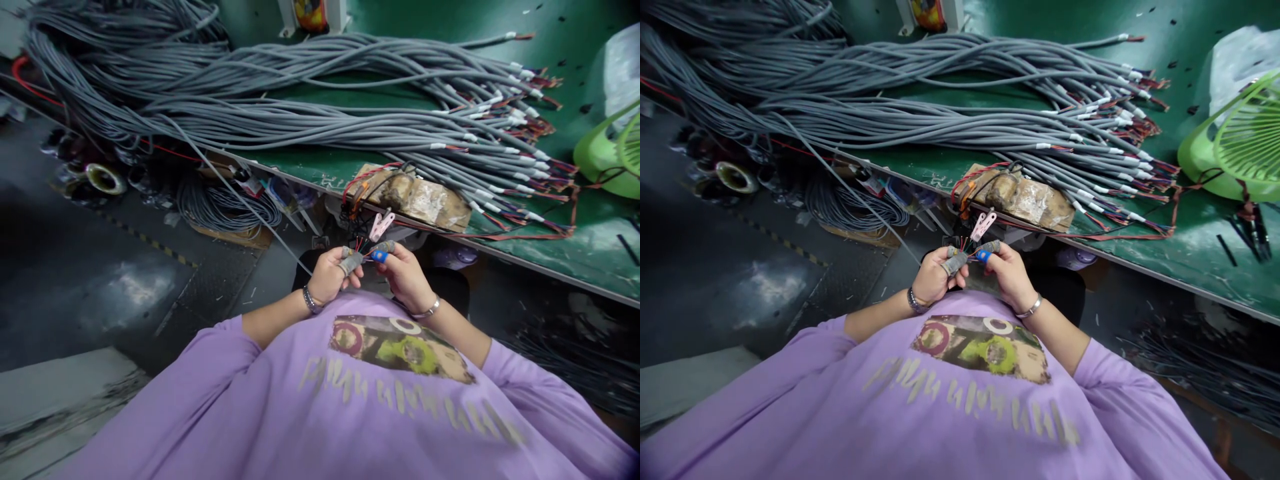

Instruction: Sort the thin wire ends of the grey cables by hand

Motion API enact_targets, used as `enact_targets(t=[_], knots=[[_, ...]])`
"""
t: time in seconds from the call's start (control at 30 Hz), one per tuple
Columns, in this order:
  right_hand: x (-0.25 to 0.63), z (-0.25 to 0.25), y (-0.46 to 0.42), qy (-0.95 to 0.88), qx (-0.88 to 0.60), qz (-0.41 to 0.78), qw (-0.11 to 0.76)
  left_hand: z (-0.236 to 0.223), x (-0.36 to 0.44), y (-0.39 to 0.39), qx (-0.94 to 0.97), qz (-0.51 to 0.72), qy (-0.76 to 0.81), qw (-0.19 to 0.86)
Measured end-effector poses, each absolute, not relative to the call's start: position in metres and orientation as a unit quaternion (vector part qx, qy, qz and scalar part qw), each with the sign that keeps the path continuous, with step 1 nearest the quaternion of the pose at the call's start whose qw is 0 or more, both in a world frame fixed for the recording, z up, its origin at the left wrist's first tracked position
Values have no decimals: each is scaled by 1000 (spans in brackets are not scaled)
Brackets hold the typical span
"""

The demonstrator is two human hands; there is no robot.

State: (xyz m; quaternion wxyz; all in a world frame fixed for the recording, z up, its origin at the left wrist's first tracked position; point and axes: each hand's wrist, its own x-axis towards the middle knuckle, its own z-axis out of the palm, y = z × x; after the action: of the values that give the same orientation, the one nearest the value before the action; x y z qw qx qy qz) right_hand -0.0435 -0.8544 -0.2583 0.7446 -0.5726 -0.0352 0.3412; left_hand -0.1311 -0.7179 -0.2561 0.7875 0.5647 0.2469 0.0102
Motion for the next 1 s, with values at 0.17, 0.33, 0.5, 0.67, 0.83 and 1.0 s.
enact_targets(t=[0.17, 0.33, 0.5, 0.67, 0.83, 1.0], knots=[[-41, -256, -854, -59, -573, 383, 723, -254, -131, -718, 570, 8, 242, 785], [-44, -254, -847, -103, -606, 351, 706, -258, -133, -718, 583, 1, 219, 782], [-47, -257, -845, -75, -598, 349, 717, -263, -135, -716, 593, 3, 221, 775], [-50, -257, -843, -38, -585, 342, 734, -263, -133, -718, 585, 6, 238, 776], [-52, -257, -843, -14, -563, 349, 749, -257, -132, -719, 559, 12, 250, 791], [-46, -259, -850, 20, -522, 391, 758, -248, -132, -717, 550, 15, 260, 794]])
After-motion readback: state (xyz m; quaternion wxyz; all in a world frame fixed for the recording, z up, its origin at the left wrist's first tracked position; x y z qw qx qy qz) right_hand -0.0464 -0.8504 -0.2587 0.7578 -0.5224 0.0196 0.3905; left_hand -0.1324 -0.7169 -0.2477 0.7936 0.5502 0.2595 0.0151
